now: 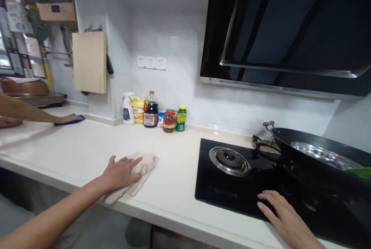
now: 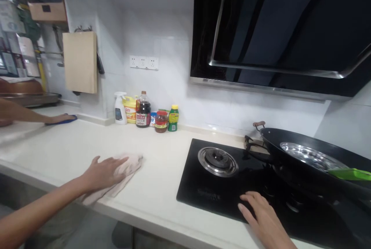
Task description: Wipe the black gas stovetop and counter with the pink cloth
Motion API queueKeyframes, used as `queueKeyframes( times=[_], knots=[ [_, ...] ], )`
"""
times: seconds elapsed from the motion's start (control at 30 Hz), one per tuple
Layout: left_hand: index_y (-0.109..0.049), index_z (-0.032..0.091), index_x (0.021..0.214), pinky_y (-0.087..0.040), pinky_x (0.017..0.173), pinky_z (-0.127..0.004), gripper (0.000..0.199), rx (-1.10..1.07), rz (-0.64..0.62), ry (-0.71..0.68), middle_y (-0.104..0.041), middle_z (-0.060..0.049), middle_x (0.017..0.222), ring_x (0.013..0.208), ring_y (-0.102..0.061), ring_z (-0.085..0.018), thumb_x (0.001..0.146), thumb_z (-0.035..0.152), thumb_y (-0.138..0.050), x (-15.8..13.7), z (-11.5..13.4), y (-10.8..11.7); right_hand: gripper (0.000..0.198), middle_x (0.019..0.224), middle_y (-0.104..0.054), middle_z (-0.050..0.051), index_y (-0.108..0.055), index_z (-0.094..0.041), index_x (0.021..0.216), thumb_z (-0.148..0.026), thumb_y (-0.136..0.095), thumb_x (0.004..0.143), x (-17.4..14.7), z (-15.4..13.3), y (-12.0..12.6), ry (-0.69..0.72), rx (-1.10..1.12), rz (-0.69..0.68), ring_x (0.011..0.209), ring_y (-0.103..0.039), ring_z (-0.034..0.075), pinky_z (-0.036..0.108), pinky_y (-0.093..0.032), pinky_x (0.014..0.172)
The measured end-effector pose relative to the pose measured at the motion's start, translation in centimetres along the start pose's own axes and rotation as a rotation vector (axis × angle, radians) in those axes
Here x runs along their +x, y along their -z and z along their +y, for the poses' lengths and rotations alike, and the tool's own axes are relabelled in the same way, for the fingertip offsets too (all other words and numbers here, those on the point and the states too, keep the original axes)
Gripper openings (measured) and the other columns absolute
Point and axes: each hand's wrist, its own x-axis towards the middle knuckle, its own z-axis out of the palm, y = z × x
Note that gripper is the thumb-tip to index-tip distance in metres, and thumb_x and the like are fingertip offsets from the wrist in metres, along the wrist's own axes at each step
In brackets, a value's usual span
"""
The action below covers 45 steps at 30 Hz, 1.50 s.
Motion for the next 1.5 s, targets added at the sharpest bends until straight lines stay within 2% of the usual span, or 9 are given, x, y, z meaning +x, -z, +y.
queueKeyframes(
  times=[0.17, 0.33, 0.47, 0.6, 0.73, 0.87, 0.97, 1.23, 1.5],
  knots=[
    [-0.052, 0.012, 0.145, -0.014, 0.12, -0.056, 0.067, 0.048, 0.17, 0.112, -0.023, -0.018, 0.166, 0.154, -0.018, -0.036, 0.089, 0.049, -0.045, 7.5, 0.1, -1.8, 0.046, 0.133, -0.058, 0.008, -0.061, -0.031, 0.13, -0.058, -0.041, 0.098, 1.7, -2.6, -2.2, 0.05, -0.032, 0.057, 0.121, -0.06, 0.027, 0.045, -0.052, 0.102],
    [-0.042, 0.015, 0.151, -0.039, 0.107, -0.051, 0.064, -0.055, 0.092, 0.139, -0.049, -0.019, 0.152, 0.135, -0.051, -0.035, 0.095, 0.045, -0.033, 14.3, 2.4, -1.3, 0.042, 0.13, -0.058, 0.007, -0.062, -0.033, 0.127, -0.057, -0.046, 0.097, 1.6, -2.1, -2.3, 0.077, -0.116, 0.101, 0.12, -0.06, 0.027, 0.045, -0.053, 0.099],
    [-0.03, 0.024, 0.158, -0.037, 0.106, -0.059, 0.064, -0.104, 0.026, 0.141, -0.043, -0.018, 0.157, 0.139, -0.046, -0.039, 0.097, 0.046, -0.031, 16.5, 5.8, -0.5, 0.04, 0.127, -0.06, 0.007, -0.062, -0.034, 0.124, -0.058, -0.046, 0.096, 1.8, -2.3, -1.5, 0.069, -0.125, 0.079, 0.116, -0.061, 0.026, 0.047, -0.052, 0.098],
    [-0.027, 0.034, 0.159, -0.03, 0.114, -0.057, 0.062, -0.137, -0.045, -0.036, -0.033, -0.012, 0.164, 0.148, -0.035, -0.035, 0.099, 0.049, -0.032, 13.5, 10.9, 0.0, 0.042, 0.127, -0.059, 0.007, -0.062, -0.033, 0.123, -0.06, -0.045, 0.096, 2.0, -2.7, -1.5, 0.046, -0.1, 0.039, 0.115, -0.061, 0.026, 0.05, -0.049, 0.101],
    [-0.03, 0.046, 0.155, -0.025, 0.12, -0.051, 0.058, -0.196, -0.136, -0.298, -0.024, -0.002, 0.168, 0.153, -0.025, -0.028, 0.099, 0.063, -0.031, 6.1, 13.8, 1.1, 0.044, 0.127, -0.059, 0.008, -0.062, -0.033, 0.126, -0.061, -0.043, 0.097, 1.9, -2.8, -1.1, 0.03, -0.074, -0.009, 0.114, -0.061, 0.026, 0.048, -0.049, 0.1],
    [-0.035, 0.047, 0.153, -0.024, 0.121, -0.056, 0.055, -0.306, -0.237, -0.517, -0.019, -0.001, 0.168, 0.154, -0.019, -0.033, 0.099, 0.056, -0.039, -0.4, 11.5, 1.9, 0.044, 0.118, -0.063, 0.005, -0.065, -0.035, 0.121, -0.063, -0.041, 0.097, 3.2, -2.7, 1.1, 0.058, -0.036, -0.143, 0.106, -0.064, 0.024, 0.04, -0.052, 0.092],
    [-0.039, 0.042, 0.153, -0.029, 0.12, -0.051, 0.055, -0.296, -0.132, -0.418, -0.028, -0.001, 0.165, 0.152, -0.028, -0.031, 0.099, 0.05, -0.037, -1.4, 7.5, 1.1, 0.044, 0.109, -0.065, 0.002, -0.069, -0.035, 0.109, -0.062, -0.035, 0.099, 5.9, -2.4, 2.0, 0.062, -0.063, -0.167, 0.098, -0.066, 0.022, 0.038, -0.051, 0.086],
    [-0.043, 0.015, 0.152, -0.035, 0.115, -0.047, 0.081, -0.132, 0.055, 0.122, -0.046, -0.012, 0.156, 0.144, -0.042, -0.034, 0.087, 0.063, -0.044, 8.7, 1.5, -1.9, 0.041, 0.106, -0.065, 0.011, -0.069, -0.025, 0.115, -0.049, -0.038, 0.1, 10.1, -1.0, -3.6, 0.094, -0.388, 0.12, 0.094, -0.063, 0.028, 0.041, -0.048, 0.076],
    [-0.037, 0.021, 0.155, -0.029, 0.111, -0.065, 0.087, -0.136, 0.042, 0.204, -0.034, -0.016, 0.163, 0.147, -0.034, -0.04, 0.085, 0.073, -0.038, 22.7, 3.4, -3.1, 0.051, 0.111, -0.064, 0.01, -0.062, -0.027, 0.127, -0.058, -0.03, 0.101, 9.6, -0.4, -2.8, 0.166, -0.29, 0.221, 0.094, -0.063, 0.026, 0.043, -0.048, 0.079]
  ],
)
